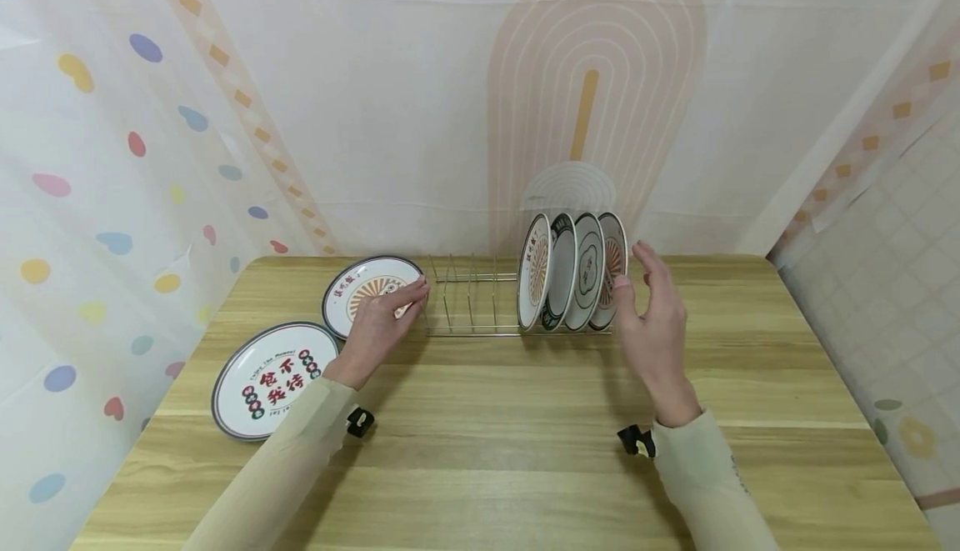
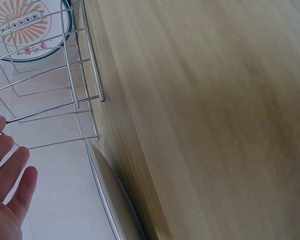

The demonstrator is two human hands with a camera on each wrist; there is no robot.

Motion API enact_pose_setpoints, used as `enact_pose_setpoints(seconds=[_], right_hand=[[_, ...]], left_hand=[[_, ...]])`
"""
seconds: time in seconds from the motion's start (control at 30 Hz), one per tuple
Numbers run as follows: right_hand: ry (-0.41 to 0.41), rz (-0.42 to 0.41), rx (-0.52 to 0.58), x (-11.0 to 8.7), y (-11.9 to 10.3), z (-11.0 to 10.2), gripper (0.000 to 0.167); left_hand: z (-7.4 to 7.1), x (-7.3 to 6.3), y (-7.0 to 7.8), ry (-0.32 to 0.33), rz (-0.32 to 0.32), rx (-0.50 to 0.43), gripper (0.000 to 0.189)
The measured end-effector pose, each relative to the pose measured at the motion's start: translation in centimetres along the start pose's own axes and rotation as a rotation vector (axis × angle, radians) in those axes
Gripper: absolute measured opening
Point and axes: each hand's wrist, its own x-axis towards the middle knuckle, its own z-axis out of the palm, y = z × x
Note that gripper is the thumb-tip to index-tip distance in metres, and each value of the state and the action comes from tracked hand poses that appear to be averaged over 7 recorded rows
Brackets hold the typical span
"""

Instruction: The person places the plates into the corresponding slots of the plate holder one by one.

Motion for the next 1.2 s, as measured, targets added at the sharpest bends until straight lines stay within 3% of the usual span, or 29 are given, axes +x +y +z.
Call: enact_pose_setpoints(seconds=[0.13, 0.23, 0.43, 0.53, 0.7, 0.97, 1.2], right_hand=[[-0.136, 0.174, 0.043, 0.0, 0.4, -0.4, 0.052], [-0.235, 0.241, 0.04, 0.2, 0.8, -0.6, 0.061], [-0.37, 0.321, 0.04, 0.4, 1.8, -1.0, 0.073], [-0.395, 0.34, 0.055, 0.5, 2.2, -1.2, 0.074], [-0.414, 0.332, 0.068, 0.3, 2.5, -1.1, 0.067], [-0.419, 0.338, 0.124, 0.2, 2.7, -1.0, 0.058], [-0.41, 0.338, 0.139, 0.3, 2.8, -1.0, 0.058]], left_hand=[[0.0, -0.1, 0.0, 0.011, 0.005, 0.006, 0.022], [-0.1, -0.2, 0.1, -0.007, -0.014, 0.018, 0.023], [-0.9, 0.1, 0.9, -0.167, -0.115, 0.011, 0.037], [-1.2, 0.2, 1.4, -0.254, -0.13, 0.001, 0.044], [-1.9, 0.1, 1.9, -0.319, -0.094, 0.028, 0.051], [-3.7, -1.0, 1.8, -0.35, -0.106, 0.136, 0.06], [-5.6, -2.8, 1.2, -0.372, -0.123, 0.202, 0.073]])
